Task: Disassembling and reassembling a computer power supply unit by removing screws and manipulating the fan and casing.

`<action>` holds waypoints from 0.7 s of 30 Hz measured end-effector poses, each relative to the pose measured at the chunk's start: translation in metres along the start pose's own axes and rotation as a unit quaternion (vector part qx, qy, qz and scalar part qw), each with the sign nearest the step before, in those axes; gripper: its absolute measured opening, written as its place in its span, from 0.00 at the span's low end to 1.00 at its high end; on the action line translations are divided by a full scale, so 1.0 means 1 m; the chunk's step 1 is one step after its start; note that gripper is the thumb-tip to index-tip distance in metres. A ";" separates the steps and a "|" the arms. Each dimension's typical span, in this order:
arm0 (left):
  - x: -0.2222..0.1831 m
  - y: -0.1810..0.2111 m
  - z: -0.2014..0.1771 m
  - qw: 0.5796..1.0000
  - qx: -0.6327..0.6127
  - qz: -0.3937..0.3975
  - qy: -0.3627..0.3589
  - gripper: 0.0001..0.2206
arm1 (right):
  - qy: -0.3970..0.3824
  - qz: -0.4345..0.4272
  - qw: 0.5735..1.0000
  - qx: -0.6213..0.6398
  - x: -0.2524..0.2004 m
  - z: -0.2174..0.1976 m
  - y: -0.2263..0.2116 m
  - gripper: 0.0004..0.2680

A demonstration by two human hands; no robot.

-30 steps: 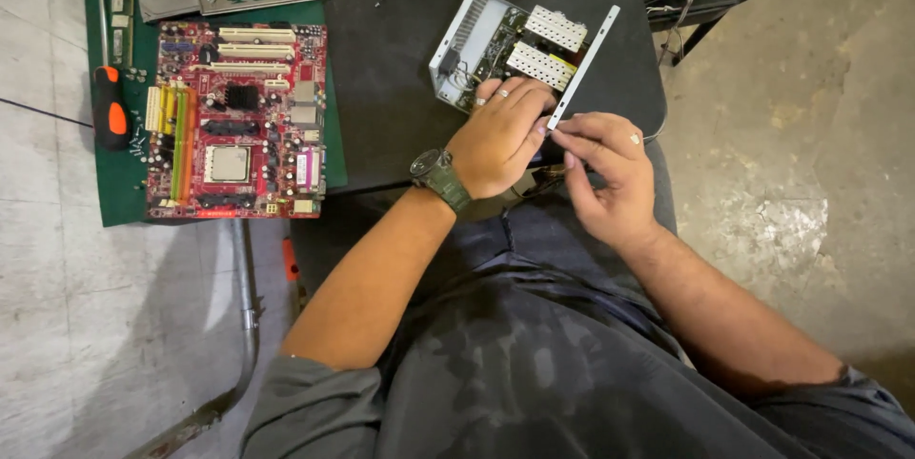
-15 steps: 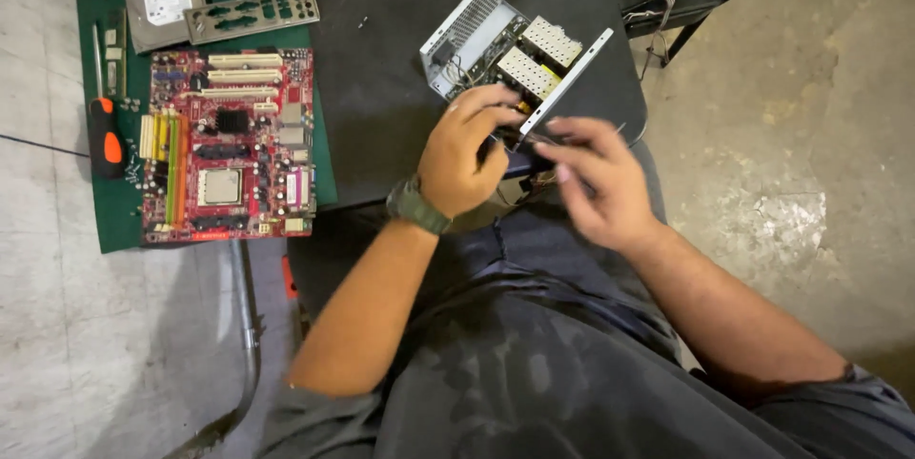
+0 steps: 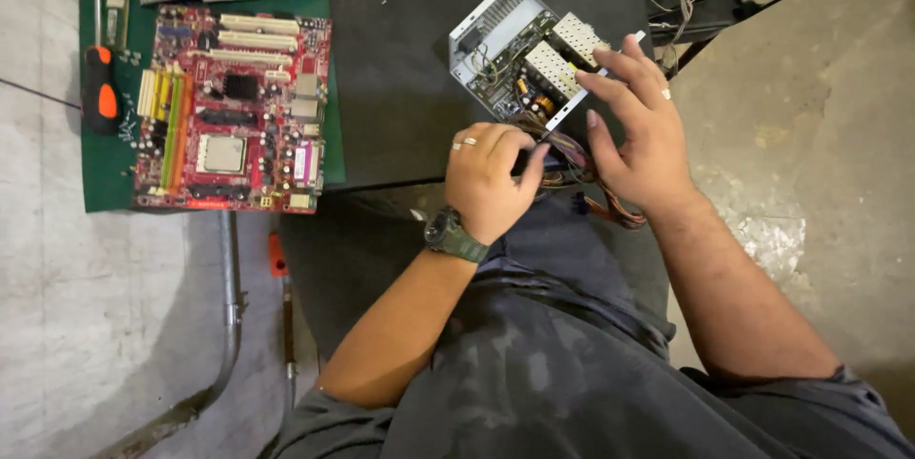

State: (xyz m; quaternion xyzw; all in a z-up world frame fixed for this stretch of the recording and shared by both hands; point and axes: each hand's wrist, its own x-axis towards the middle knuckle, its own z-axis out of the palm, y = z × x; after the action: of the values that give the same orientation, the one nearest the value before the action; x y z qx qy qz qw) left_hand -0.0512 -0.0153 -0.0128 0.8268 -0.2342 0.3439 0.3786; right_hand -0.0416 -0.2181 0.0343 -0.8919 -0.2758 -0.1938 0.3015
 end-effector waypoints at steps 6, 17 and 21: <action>-0.021 -0.014 0.031 0.998 0.003 -0.048 0.049 0.09 | 0.031 -0.002 0.999 0.017 -0.003 0.006 0.011 0.14; -0.011 -0.010 0.024 0.997 -0.010 -0.074 0.011 0.05 | 0.031 0.005 0.999 0.034 -0.004 0.004 0.011 0.15; -0.006 -0.007 0.020 0.995 -0.031 -0.097 0.000 0.06 | 0.034 0.009 0.999 0.041 -0.004 0.003 0.010 0.15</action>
State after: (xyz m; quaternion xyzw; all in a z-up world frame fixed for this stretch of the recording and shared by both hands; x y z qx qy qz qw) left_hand -0.0426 -0.0260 -0.0298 0.8336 -0.1637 0.2979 0.4353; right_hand -0.0379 -0.2237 0.0257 -0.8741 -0.2651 -0.2096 0.3490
